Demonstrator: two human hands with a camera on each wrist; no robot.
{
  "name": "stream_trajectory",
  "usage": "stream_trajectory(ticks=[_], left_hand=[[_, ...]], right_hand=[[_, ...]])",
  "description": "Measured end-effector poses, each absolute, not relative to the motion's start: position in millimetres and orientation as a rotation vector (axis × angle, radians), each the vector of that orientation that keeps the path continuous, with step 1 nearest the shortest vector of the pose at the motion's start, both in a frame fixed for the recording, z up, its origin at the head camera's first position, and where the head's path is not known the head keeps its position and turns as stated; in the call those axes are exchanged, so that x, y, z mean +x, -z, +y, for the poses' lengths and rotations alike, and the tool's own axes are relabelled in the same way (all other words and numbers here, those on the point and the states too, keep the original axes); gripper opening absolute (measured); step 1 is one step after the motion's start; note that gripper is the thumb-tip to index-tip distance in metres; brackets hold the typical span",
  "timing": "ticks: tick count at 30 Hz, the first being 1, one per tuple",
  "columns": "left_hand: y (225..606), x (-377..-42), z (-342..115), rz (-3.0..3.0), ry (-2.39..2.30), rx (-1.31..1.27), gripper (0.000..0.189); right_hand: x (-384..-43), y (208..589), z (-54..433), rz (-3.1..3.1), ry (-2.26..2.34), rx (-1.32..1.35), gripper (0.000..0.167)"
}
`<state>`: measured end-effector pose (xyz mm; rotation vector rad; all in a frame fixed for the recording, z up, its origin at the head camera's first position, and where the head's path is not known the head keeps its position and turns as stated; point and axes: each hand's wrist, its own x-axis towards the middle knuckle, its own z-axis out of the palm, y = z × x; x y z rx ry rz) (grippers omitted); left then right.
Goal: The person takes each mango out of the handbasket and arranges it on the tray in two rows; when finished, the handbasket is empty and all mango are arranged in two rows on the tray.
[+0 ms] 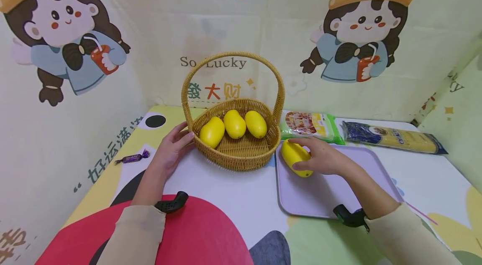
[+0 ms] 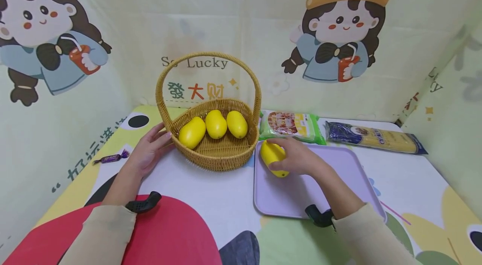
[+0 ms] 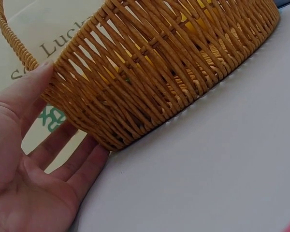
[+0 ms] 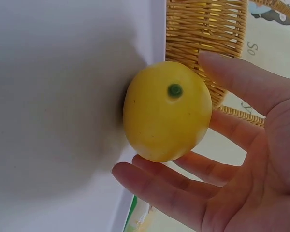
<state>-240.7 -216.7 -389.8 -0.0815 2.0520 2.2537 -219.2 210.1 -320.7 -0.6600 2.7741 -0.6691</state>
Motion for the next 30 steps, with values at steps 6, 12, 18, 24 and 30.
stream_trajectory(ticks=[6, 12, 18, 24, 30], left_hand=[[389, -240, -216, 2.046, -2.251, -0.084, 0.071], [389, -239, -216, 2.063, -2.244, -0.087, 0.071], [391, -240, -216, 2.074, -2.243, -0.069, 0.071], [390, -241, -216, 2.070, -2.249, -0.065, 0.071], [392, -241, -217, 2.062, -2.254, -0.068, 0.072]], right_hand=[[-219, 318, 212, 2.768, 0.700, -0.677, 0.076], [-217, 312, 213, 2.772, 0.706, -0.680, 0.076], [-220, 306, 212, 2.820, 0.713, -0.748, 0.070], [-220, 295, 205, 2.903, 0.713, -0.778, 0.063], [-221, 280, 190, 2.968, 0.752, -0.807, 0.054]])
